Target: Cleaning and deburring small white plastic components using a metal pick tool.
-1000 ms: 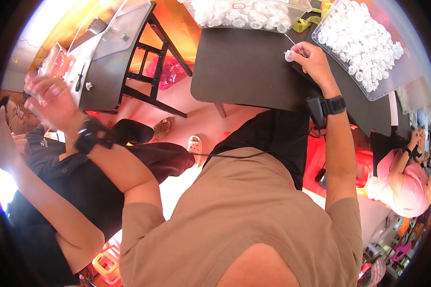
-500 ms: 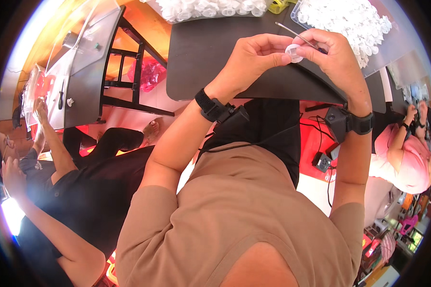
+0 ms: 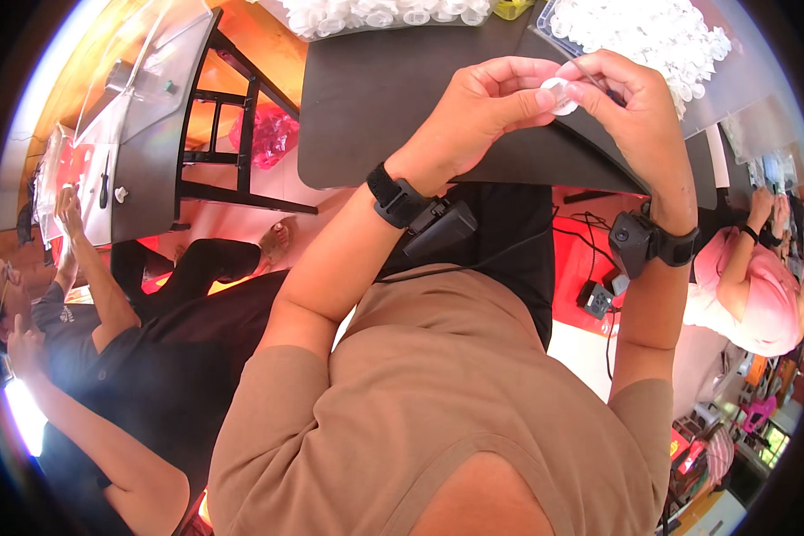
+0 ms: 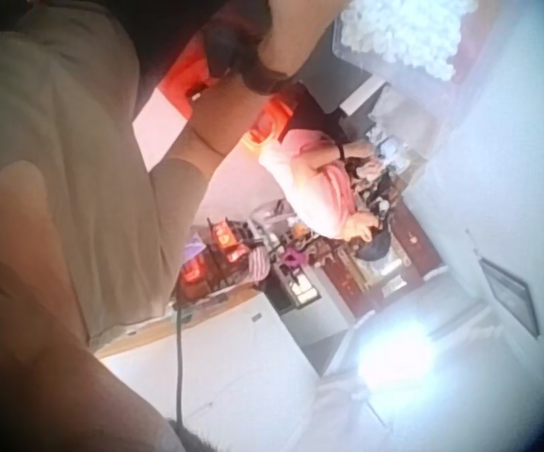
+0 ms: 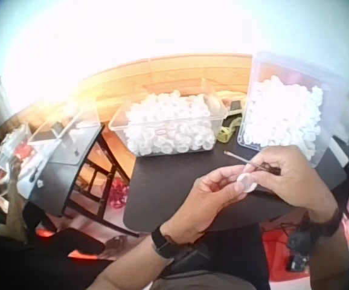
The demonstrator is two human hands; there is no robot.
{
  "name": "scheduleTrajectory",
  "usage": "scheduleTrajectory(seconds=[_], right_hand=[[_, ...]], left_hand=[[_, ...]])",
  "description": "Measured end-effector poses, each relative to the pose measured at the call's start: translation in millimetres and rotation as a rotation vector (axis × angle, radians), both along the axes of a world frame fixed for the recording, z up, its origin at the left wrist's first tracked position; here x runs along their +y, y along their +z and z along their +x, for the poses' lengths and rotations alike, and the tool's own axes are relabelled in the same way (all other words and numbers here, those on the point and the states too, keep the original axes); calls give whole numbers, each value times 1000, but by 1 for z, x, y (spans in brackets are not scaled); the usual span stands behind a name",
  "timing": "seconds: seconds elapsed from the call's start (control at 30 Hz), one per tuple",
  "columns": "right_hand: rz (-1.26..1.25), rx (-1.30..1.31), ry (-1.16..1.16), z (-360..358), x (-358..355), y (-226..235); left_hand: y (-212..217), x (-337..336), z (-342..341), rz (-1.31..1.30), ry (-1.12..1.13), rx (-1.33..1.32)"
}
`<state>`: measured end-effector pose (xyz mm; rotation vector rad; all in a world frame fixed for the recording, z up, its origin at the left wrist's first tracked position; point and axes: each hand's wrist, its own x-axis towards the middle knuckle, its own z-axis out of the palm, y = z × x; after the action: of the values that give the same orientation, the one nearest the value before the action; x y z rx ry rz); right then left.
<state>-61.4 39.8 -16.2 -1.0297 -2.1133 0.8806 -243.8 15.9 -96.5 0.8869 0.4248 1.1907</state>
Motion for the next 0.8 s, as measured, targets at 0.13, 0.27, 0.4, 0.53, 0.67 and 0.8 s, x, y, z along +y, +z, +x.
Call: scheduleTrajectory(seconds=[0.13, 0.27, 0.4, 0.53, 0.67, 0.8], right_hand=[[42, -22, 38, 1, 6, -3], [-6, 80, -168, -7, -9, -1], [-36, 215, -202, -2, -15, -10], [-10, 254, -210, -2, -18, -12], [50, 258, -235, -4, -22, -14], [92, 277, -219, -6, -24, -11]], left_hand=[[-5, 2, 5, 24, -1, 31], [-6, 5, 13, 26, 76, -148], [-2, 4, 15, 97, 129, -67], [-2, 1, 18, 148, 154, -94], [2, 0, 19, 88, 157, -152], [2, -3, 20, 2, 70, -241]])
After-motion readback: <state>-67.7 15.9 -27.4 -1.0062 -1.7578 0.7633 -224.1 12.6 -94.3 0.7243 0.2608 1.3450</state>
